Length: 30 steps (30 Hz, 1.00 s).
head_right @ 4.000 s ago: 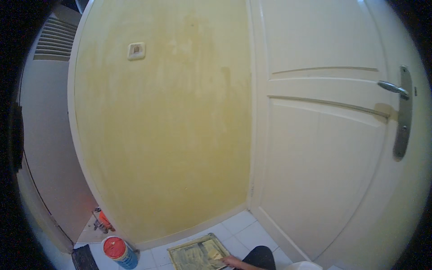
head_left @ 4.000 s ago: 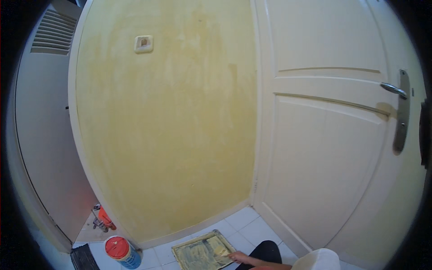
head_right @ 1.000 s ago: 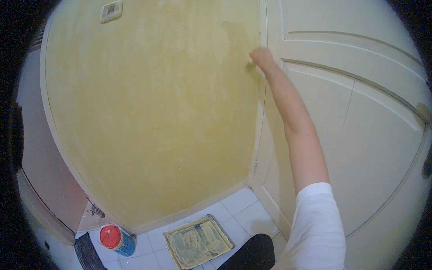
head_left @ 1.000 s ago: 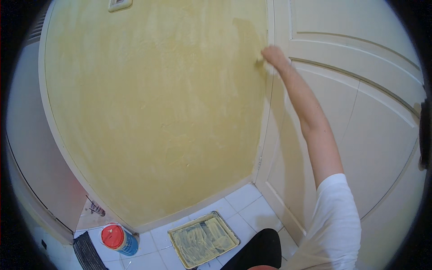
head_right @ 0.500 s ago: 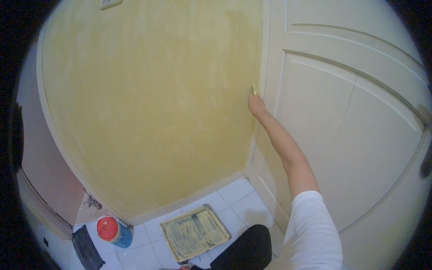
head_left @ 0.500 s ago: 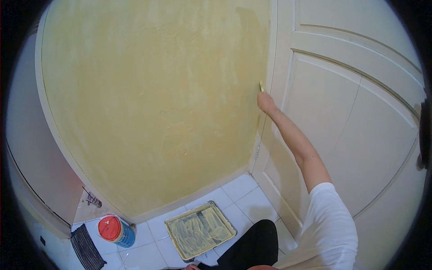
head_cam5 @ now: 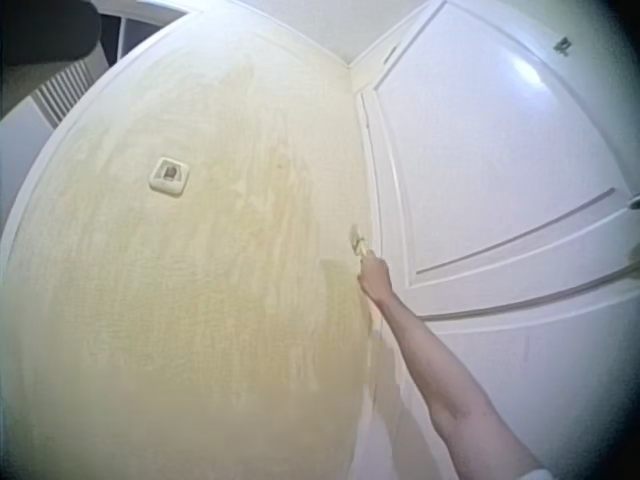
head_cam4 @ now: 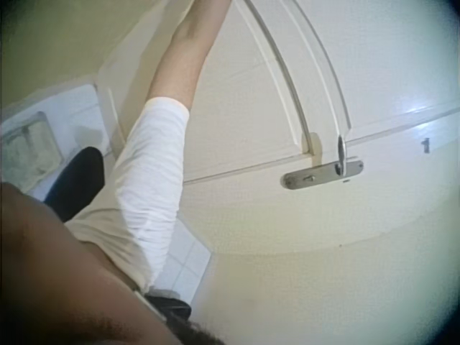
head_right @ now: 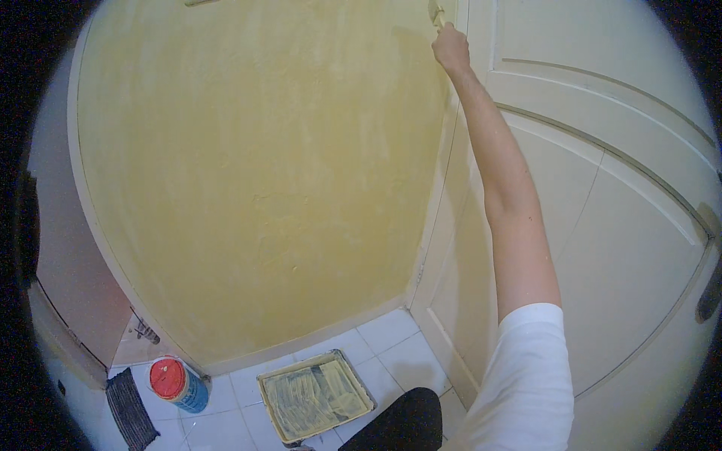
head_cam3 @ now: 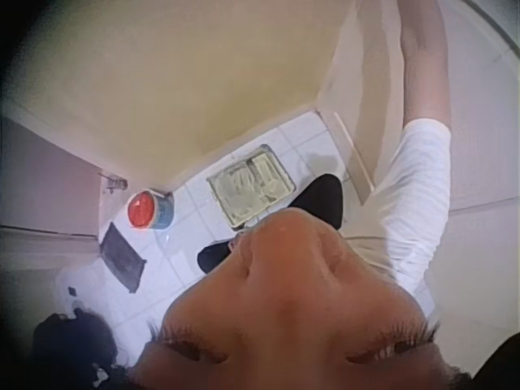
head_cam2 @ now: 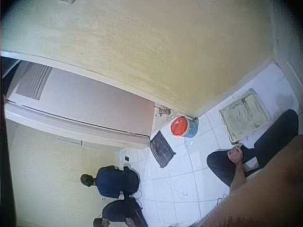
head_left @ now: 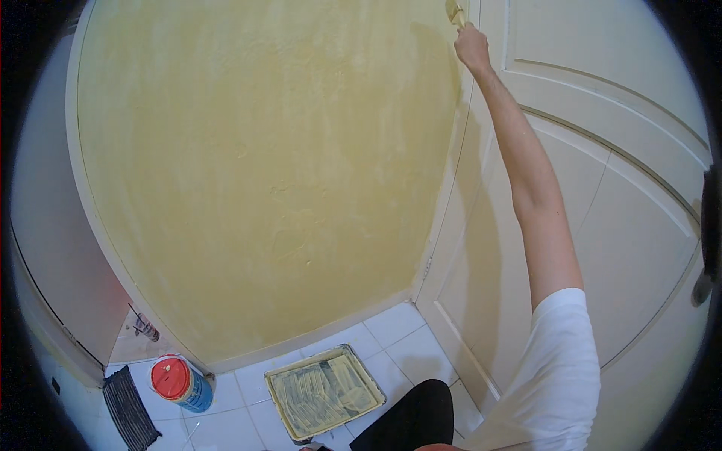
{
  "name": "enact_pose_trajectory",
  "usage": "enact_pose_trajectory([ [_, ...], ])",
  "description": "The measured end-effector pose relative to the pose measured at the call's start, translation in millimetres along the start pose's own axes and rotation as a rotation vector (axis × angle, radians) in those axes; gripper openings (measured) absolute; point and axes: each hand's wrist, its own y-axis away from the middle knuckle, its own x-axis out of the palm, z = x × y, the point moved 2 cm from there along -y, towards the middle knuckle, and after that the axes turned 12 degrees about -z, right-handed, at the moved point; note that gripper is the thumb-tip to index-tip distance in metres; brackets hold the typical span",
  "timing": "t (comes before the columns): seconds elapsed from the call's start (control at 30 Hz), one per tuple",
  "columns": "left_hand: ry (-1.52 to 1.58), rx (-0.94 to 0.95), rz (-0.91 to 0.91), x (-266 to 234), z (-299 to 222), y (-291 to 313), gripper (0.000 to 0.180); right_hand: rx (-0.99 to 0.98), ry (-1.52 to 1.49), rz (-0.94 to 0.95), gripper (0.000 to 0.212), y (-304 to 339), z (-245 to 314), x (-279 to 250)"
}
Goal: The person paints a wall using a paintbrush, pours paint from a bucket into a paint tray, and carries the paint tray and paintbrush to a sink.
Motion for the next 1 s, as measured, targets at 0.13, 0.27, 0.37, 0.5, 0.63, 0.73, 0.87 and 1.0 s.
enact_pose_trajectory([
  [0.13, -0.071, -0.011, 0.099, -1, -6, -7, 0.019, -0.229, 0.225, 0.423, 0.017, 58, -44, 24],
  [0.27, 0.018, 0.009, 0.055, 24, -9, -3, 0.017, -0.193, 0.144, 0.576, 0.018, 179, -139, 34],
  [0.37, -0.047, -0.039, 0.055, 12, -4, -2, 0.017, -0.158, 0.301, 1.044, 0.019, 263, -103, 10],
  [0.5, -0.033, -0.043, 0.089, 18, 3, 6, 0.017, -0.548, 0.588, 1.322, 0.019, 252, -100, -30],
  [0.63, -0.017, 0.011, -0.009, 17, -1, 2, 0.020, -0.615, 0.529, 0.702, 0.020, 154, -86, -24],
  [0.73, -0.089, 0.003, 0.059, 7, -5, -2, 0.022, -0.285, 0.396, 0.305, 0.015, 71, -57, -19],
  [0.87, -0.047, -0.011, -0.019, 2, -3, 2, 0.022, 0.029, 0.282, 0.155, 0.018, 33, -32, -19],
  [1.0, -0.046, -0.025, 0.077, 26, -1, 10, 0.023, -0.096, 0.355, 0.574, 0.022, 86, -104, 9],
])
